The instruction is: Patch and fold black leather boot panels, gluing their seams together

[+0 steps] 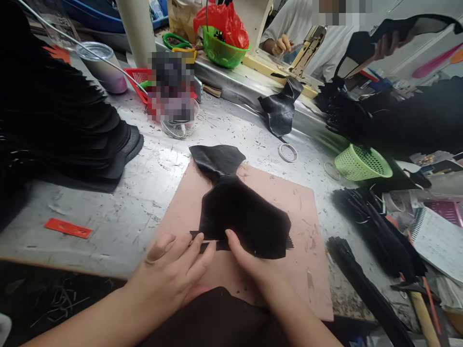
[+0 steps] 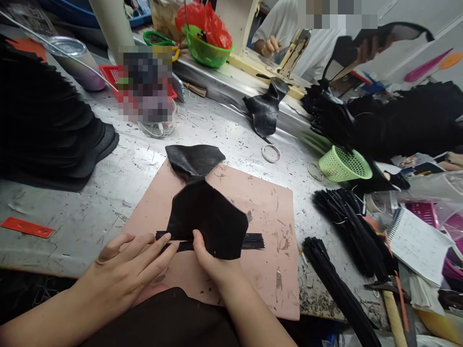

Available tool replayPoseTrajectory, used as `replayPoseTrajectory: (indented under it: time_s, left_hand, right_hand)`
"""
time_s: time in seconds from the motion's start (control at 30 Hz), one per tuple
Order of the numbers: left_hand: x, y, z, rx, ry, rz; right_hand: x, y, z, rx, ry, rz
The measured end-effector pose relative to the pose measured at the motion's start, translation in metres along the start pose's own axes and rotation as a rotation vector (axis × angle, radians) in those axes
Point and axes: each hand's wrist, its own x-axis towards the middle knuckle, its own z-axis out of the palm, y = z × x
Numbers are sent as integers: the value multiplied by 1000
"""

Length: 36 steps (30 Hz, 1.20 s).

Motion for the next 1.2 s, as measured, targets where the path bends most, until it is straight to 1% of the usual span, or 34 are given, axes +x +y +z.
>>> replayPoseTrajectory:
  time_s: [0.07, 0.17, 0.27, 0.33, 0.4, 0.5, 0.6, 0.73, 0.83, 0.93, 1.07, 1.2]
  left_hand:
    - [1, 0, 0, 3, -2, 5]
    - [2, 1, 4, 6, -3, 2]
    - [4, 2, 8, -5, 11, -15]
    - [7, 3, 9, -7, 20, -3]
    - [11, 3, 10, 1, 23, 43]
    - [17, 5, 9, 46, 9, 118]
    - [21, 6, 7, 97, -21, 153]
    - [22, 7, 5, 98, -31, 144]
    - [23, 7, 6, 71, -38, 128]
    - [26, 10, 7, 44, -56, 146]
    - [29, 14, 8, 66, -70, 164]
    - [29, 17, 10, 37, -59, 135]
  right_hand:
    - [0, -6, 1, -55, 24, -4]
    - [0, -10, 2, -146, 90, -60]
    - [-2, -10, 3, -244, 172, -141]
    - [-4, -8, 4, -289, 198, -167]
    - [-6, -5, 5, -312, 178, -172]
    - [-6, -1, 6, -336, 81, -213]
    - [-3, 0, 8, -368, 43, -220]
    - [0, -5, 8, -341, 11, -179]
    - [-2, -5, 0, -311, 47, -191]
    - [-7, -1, -10, -280, 79, -197]
    - [-13, 4, -18, -176, 137, -82]
    - [-13, 8, -19, -88, 96, -54]
